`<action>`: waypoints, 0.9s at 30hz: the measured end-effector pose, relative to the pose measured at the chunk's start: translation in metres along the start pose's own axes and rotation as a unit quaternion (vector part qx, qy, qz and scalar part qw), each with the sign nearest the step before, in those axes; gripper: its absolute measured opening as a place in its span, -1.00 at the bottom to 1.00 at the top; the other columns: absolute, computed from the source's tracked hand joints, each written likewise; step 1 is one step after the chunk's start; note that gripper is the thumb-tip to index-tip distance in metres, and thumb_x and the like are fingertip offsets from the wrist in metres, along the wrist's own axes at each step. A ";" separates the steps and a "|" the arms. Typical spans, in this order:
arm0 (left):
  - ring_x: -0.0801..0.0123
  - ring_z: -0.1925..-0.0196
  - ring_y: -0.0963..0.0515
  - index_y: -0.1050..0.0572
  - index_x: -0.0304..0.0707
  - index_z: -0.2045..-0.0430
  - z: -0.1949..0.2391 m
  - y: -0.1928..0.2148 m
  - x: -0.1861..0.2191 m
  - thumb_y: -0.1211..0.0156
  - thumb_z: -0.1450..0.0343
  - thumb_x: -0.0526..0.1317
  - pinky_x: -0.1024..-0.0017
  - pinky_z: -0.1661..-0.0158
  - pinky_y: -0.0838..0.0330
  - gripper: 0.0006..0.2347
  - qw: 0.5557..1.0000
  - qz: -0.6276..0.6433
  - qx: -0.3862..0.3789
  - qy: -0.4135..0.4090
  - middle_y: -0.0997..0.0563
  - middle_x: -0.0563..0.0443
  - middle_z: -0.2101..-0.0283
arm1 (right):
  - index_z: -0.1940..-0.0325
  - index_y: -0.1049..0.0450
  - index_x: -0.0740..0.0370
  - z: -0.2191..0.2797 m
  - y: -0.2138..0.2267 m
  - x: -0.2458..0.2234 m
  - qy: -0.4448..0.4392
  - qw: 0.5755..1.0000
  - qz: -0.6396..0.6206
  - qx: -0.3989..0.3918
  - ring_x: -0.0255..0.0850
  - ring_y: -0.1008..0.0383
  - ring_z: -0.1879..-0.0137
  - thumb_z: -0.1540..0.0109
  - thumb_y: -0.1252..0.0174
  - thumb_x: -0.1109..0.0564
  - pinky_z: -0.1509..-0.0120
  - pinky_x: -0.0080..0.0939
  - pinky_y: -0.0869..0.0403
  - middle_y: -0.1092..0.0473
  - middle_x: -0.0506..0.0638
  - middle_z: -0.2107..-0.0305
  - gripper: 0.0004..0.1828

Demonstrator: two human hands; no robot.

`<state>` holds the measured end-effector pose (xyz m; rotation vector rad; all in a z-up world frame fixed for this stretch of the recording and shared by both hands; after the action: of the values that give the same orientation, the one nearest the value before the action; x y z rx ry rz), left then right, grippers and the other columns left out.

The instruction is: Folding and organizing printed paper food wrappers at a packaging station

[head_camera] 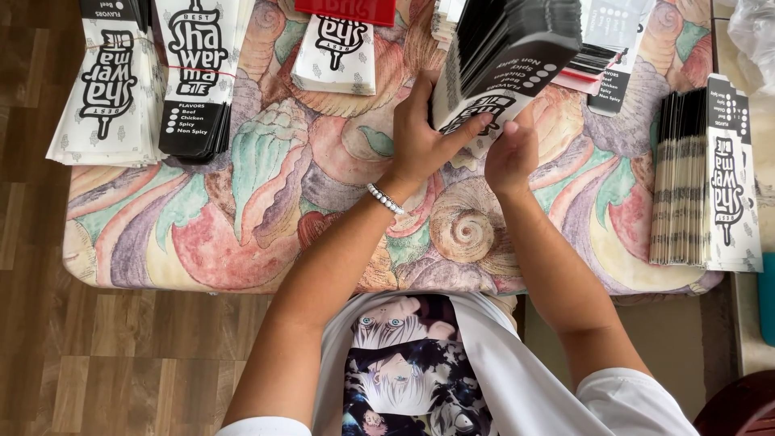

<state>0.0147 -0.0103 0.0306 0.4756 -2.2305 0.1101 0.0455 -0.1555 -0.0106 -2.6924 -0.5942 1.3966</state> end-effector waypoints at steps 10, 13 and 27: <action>0.52 0.47 -0.49 -0.39 -0.16 0.43 0.002 -0.004 -0.007 -0.41 -0.32 -0.05 0.52 0.44 -0.36 -0.71 0.999 0.029 0.003 0.021 -0.54 0.17 0.49 | 0.00 -0.30 0.24 0.000 -0.023 -0.033 -0.011 0.976 0.212 0.052 -0.20 -0.18 0.04 -0.33 0.13 0.07 -0.08 -0.18 -0.21 -0.26 0.00 0.18 -0.75; 0.43 0.43 -0.48 -0.38 -0.18 0.38 -0.001 -0.001 0.009 -0.33 -0.36 -0.05 0.47 0.40 -0.36 -0.73 0.999 0.044 0.007 0.010 -0.50 0.11 0.45 | -0.17 -0.25 0.28 0.001 -0.034 -0.042 0.009 0.980 0.197 0.033 -0.18 -0.21 -0.01 -0.34 0.20 0.10 -0.18 -0.18 -0.25 -0.26 0.05 0.09 -0.64; 0.49 0.49 -0.58 -0.53 -0.24 0.27 0.013 0.015 0.022 -0.28 -0.39 -0.01 0.57 0.55 -0.40 -0.73 0.991 -0.021 -0.083 0.104 -0.66 0.08 0.38 | -0.26 -0.28 0.35 -0.048 0.002 -0.054 -0.183 0.962 0.152 -0.136 -0.17 -0.38 -0.10 -0.37 0.05 0.41 -0.18 -0.22 -0.41 -0.39 0.04 0.01 -0.64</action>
<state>-0.0129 -0.0066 0.0405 0.4006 -2.0039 -0.0457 0.0565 -0.1709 0.0597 -2.8447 -0.4278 2.0631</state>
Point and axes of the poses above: each hand's wrist, its own z-axis away from the middle knuckle, its own y-axis out of the back of the hand, x = y × z, the point moved 4 cm from there along -z, towards the middle knuckle
